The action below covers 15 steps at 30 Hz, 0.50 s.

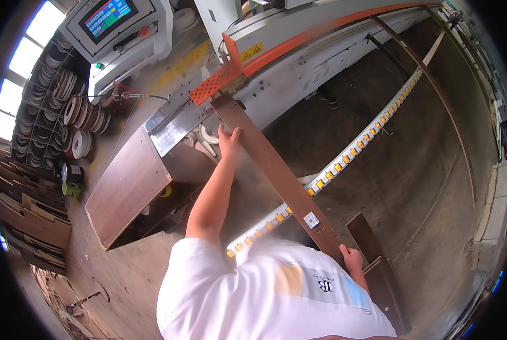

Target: The person picks up wood panels one by one and feeds them into an industrial edge banding machine, then sprays the panels and wipes them down.

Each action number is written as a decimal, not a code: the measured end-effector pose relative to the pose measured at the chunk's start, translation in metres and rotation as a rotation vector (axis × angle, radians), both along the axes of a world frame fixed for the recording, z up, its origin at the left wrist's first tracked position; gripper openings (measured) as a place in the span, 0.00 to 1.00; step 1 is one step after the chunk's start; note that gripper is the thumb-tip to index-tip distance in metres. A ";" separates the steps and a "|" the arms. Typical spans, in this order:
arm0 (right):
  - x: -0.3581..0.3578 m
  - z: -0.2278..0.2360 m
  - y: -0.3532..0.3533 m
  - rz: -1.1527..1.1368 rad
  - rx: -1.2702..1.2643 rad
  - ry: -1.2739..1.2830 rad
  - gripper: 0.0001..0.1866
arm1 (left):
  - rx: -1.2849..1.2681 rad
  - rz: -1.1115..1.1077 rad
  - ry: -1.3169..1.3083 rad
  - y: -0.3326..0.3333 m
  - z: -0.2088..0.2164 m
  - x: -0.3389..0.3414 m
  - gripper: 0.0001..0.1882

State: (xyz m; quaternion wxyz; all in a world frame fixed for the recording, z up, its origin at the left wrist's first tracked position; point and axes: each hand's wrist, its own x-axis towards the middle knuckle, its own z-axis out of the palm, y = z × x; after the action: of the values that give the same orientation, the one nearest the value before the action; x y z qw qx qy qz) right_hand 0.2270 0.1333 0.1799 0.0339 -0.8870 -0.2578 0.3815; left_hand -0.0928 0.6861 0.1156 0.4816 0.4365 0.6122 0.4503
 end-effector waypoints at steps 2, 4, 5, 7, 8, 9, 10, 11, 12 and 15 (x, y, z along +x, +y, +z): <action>-0.006 0.007 0.023 0.022 -0.030 -0.007 0.36 | 0.015 0.008 0.042 0.010 -0.012 -0.006 0.44; -0.013 0.015 0.046 0.032 -0.050 -0.019 0.37 | 0.014 0.003 0.000 0.022 -0.018 -0.006 0.44; -0.014 0.018 0.056 0.038 -0.060 -0.024 0.37 | 0.019 0.000 -0.037 0.027 -0.018 -0.005 0.44; -0.015 0.016 0.071 0.043 -0.077 -0.008 0.37 | 0.013 -0.016 -0.131 0.036 -0.014 -0.002 0.44; -0.016 0.015 0.078 0.047 -0.083 0.002 0.37 | 0.039 -0.016 -0.177 0.040 -0.013 0.000 0.44; -0.016 0.016 0.086 0.054 -0.089 0.009 0.37 | 0.068 -0.016 -0.219 0.046 -0.013 0.000 0.44; -0.016 0.018 0.094 0.061 -0.095 0.014 0.37 | 0.097 -0.015 -0.262 0.051 -0.013 -0.001 0.44; -0.016 0.019 0.099 0.068 -0.101 0.020 0.37 | 0.060 -0.010 -0.225 0.055 -0.012 -0.003 0.44; -0.014 0.018 0.103 0.078 -0.109 0.019 0.36 | 0.012 -0.027 -0.208 0.059 -0.011 -0.004 0.43; -0.011 0.016 0.112 0.086 -0.115 0.022 0.36 | -0.096 -0.066 -0.191 0.065 -0.005 -0.007 0.42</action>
State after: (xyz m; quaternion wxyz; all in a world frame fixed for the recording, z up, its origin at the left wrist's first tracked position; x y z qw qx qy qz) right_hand 0.2160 0.2457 0.1961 -0.0307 -0.8713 -0.2730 0.4066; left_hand -0.1000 0.7513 0.1110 0.5727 0.3877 0.5698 0.4438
